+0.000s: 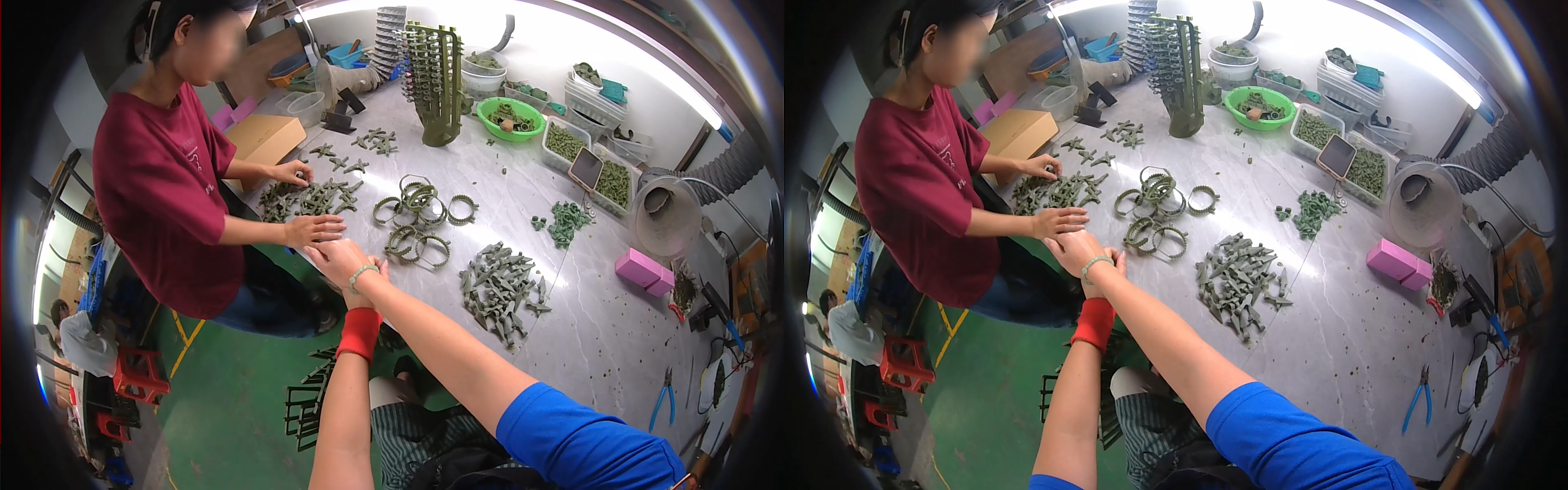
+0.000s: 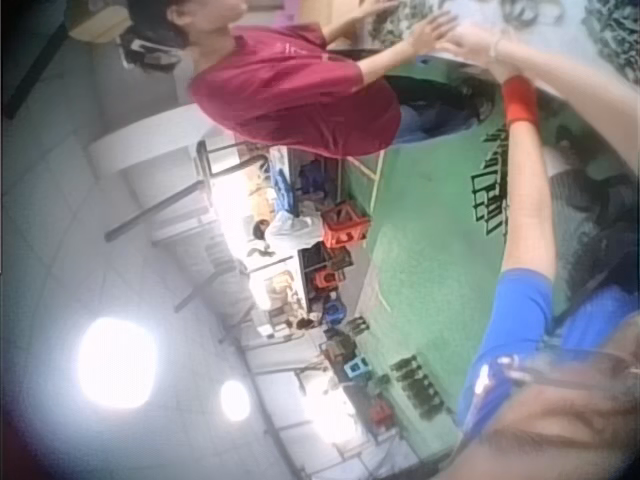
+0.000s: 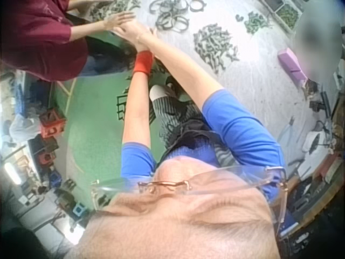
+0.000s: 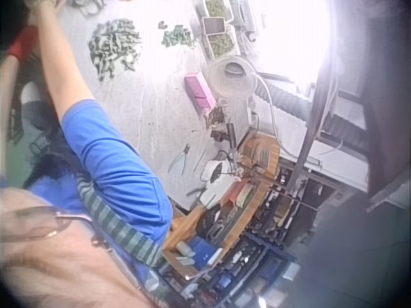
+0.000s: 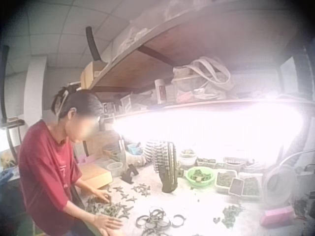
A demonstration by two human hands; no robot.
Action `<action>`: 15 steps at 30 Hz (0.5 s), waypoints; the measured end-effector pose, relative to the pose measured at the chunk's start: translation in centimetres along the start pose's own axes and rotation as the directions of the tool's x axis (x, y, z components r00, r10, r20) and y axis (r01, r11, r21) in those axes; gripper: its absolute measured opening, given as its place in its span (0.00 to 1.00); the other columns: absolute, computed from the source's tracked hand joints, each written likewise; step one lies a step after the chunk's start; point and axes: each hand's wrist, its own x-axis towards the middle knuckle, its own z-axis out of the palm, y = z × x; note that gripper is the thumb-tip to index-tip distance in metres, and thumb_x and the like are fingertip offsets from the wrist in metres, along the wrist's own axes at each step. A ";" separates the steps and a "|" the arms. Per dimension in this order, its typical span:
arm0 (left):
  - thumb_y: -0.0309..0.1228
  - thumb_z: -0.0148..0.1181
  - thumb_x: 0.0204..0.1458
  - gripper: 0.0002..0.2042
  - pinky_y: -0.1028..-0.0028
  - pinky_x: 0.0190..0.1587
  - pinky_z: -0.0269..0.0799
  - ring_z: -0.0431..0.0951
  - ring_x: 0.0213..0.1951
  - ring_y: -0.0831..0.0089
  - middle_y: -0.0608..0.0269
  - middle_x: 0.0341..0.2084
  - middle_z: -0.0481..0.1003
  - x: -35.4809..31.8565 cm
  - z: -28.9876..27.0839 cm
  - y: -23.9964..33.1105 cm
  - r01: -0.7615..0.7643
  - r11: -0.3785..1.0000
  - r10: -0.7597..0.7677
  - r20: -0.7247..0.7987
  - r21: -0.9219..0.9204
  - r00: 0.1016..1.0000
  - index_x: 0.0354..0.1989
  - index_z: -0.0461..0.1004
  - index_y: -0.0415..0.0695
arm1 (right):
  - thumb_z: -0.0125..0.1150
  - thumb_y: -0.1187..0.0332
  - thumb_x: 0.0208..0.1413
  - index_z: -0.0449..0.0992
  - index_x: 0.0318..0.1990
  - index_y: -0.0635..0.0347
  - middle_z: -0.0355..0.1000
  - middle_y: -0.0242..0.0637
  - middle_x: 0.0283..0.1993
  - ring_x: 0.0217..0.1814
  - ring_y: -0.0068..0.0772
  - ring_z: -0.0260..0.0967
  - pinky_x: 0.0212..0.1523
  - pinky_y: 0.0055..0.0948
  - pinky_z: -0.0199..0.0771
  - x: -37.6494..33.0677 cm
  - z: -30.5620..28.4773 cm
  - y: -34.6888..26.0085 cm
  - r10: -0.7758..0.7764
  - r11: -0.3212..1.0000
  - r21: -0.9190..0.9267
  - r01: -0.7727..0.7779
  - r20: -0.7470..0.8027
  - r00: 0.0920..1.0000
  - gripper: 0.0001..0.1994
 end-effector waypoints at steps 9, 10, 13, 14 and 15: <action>0.45 0.55 0.58 0.12 0.56 0.36 0.67 0.73 0.32 0.56 0.59 0.25 0.72 -0.1 -0.1 -0.1 0.016 1.000 -0.016 0.017 0.006 1.000 0.32 0.68 0.50 | 0.51 0.50 0.61 0.78 0.22 0.63 0.73 0.54 0.25 0.32 0.59 0.73 0.39 0.50 0.73 0.1 -0.5 -0.5 0.102 0.994 -0.045 -0.100 0.049 0.994 0.25; 0.45 0.55 0.58 0.12 0.56 0.36 0.67 0.73 0.32 0.56 0.59 0.25 0.72 -0.1 -0.2 0.0 0.035 0.999 -0.035 0.035 -0.010 0.999 0.32 0.68 0.50 | 0.51 0.50 0.61 0.78 0.22 0.63 0.73 0.54 0.26 0.32 0.59 0.73 0.39 0.50 0.73 0.1 -0.5 -0.5 0.100 0.994 -0.047 -0.097 0.057 0.993 0.25; 0.45 0.55 0.58 0.12 0.56 0.35 0.67 0.73 0.32 0.56 0.59 0.25 0.72 -0.1 -0.2 -0.1 0.035 0.999 -0.034 0.035 -0.014 0.999 0.32 0.68 0.50 | 0.50 0.50 0.61 0.78 0.22 0.63 0.73 0.54 0.25 0.32 0.59 0.73 0.39 0.50 0.72 0.1 -0.6 -0.7 0.098 0.994 -0.050 -0.095 0.058 0.994 0.26; 0.46 0.55 0.57 0.12 0.56 0.35 0.67 0.73 0.32 0.56 0.59 0.25 0.72 -0.2 -0.2 -0.2 0.015 1.000 -0.015 0.017 -0.001 1.000 0.32 0.68 0.51 | 0.50 0.50 0.61 0.78 0.22 0.63 0.73 0.54 0.25 0.32 0.59 0.73 0.39 0.50 0.72 0.1 -0.6 -0.7 0.098 0.994 -0.049 -0.095 0.058 0.994 0.26; 0.46 0.55 0.57 0.12 0.56 0.35 0.67 0.73 0.32 0.56 0.59 0.25 0.72 -0.1 -0.1 -0.2 0.015 1.000 -0.015 0.017 0.000 1.000 0.32 0.68 0.51 | 0.50 0.50 0.61 0.78 0.22 0.63 0.73 0.54 0.25 0.32 0.59 0.73 0.39 0.50 0.72 0.1 -0.5 -0.7 0.098 0.994 -0.050 -0.096 0.057 0.994 0.26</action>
